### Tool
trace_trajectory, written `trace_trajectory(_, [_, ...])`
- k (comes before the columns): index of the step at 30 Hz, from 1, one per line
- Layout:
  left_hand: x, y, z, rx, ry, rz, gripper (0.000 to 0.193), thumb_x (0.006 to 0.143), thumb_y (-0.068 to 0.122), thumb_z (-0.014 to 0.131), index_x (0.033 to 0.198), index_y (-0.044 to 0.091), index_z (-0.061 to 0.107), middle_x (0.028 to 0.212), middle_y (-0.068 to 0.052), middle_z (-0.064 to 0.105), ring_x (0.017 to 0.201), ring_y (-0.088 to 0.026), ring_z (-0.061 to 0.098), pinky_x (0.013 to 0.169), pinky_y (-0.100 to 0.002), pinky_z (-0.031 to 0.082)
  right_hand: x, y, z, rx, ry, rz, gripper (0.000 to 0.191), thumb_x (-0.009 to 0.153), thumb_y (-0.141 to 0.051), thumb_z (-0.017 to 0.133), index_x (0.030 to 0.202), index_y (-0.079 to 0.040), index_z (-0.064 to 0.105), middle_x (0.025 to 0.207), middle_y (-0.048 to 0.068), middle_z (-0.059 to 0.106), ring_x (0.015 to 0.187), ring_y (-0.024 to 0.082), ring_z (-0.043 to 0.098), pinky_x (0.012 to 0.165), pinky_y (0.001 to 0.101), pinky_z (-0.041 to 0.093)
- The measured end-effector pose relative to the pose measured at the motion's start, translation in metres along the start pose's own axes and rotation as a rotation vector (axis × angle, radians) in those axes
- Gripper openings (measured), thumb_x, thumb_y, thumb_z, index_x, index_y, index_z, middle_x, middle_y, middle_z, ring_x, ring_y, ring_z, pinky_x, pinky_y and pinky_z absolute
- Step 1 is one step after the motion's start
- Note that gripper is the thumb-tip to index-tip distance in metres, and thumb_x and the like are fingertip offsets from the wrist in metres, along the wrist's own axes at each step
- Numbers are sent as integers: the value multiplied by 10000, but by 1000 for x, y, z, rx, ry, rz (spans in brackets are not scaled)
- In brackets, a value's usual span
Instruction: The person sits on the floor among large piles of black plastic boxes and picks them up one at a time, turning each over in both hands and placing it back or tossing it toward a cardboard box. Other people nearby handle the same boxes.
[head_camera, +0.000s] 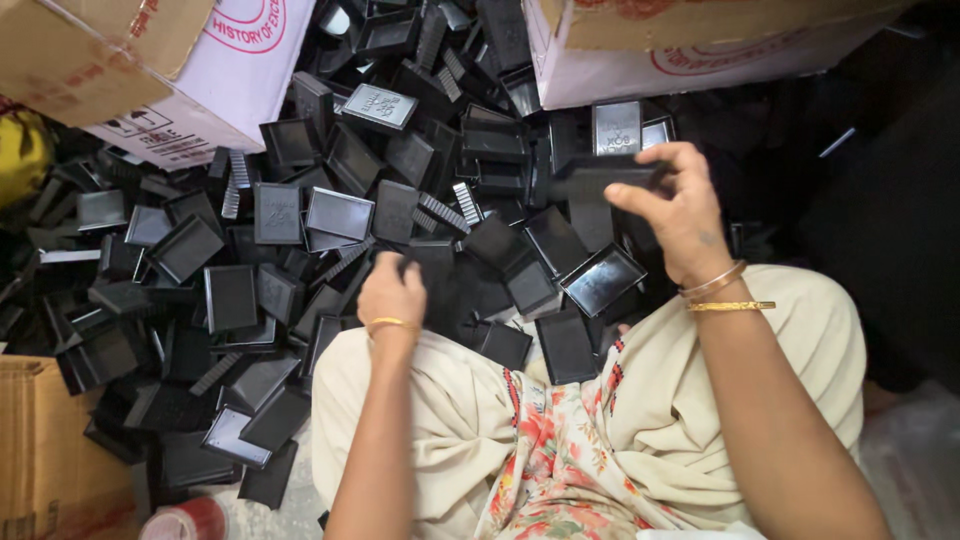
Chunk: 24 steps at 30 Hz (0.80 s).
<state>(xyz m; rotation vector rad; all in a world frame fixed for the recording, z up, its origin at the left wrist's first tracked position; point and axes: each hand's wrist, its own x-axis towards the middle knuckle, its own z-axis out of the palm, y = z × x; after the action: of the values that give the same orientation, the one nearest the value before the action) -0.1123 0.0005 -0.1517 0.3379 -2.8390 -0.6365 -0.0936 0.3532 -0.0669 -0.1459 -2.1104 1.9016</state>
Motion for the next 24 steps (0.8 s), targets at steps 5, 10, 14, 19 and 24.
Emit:
trace_trajectory(5, [-10, 37, -33, -422, 238, 106, 247, 860, 242, 780, 952, 47, 658, 770, -103, 682, 657, -266, 671, 642, -392, 532, -21, -6, 41, -73, -543, 114, 616, 686, -87, 873, 1233, -81, 590, 1143, 48, 587, 1039, 144, 573, 898, 295, 492])
trace_trajectory(10, [-46, 88, -43, -725, -136, 237, 432, 810, 305, 851, 1044, 38, 605, 880, -60, 668, 773, -174, 650, 702, -324, 535, -42, 4, 80, 318, -706, 229, 649, 814, -41, 810, 1369, -70, 475, 1245, 49, 493, 1097, 134, 552, 933, 291, 495])
trace_trajectory(14, [-57, 82, -47, -1170, -561, 251, 550, 843, 262, 793, 1283, 95, 508, 1154, -24, 608, 1046, -107, 618, 882, -273, 535, -37, 16, 71, 478, -628, 353, 637, 831, -47, 753, 1377, -85, 427, 1262, 41, 525, 1145, 146, 600, 929, 304, 553])
trace_trajectory(19, [-51, 68, -38, -1090, -228, 375, 526, 822, 129, 847, 1268, 39, 584, 1191, -69, 551, 1095, -153, 510, 998, -311, 444, -33, 22, 71, 483, -623, 300, 628, 845, -27, 749, 1387, -88, 438, 1271, 44, 498, 1141, 139, 596, 929, 300, 550])
trace_trajectory(24, [-23, 56, -56, -1097, -131, 254, 548, 787, 183, 848, 1261, 75, 593, 1193, -40, 611, 1103, -176, 590, 1008, -345, 475, -22, 21, 67, 529, -469, 263, 648, 861, 14, 757, 1426, -86, 457, 1283, 42, 452, 1102, 149, 549, 944, 301, 511])
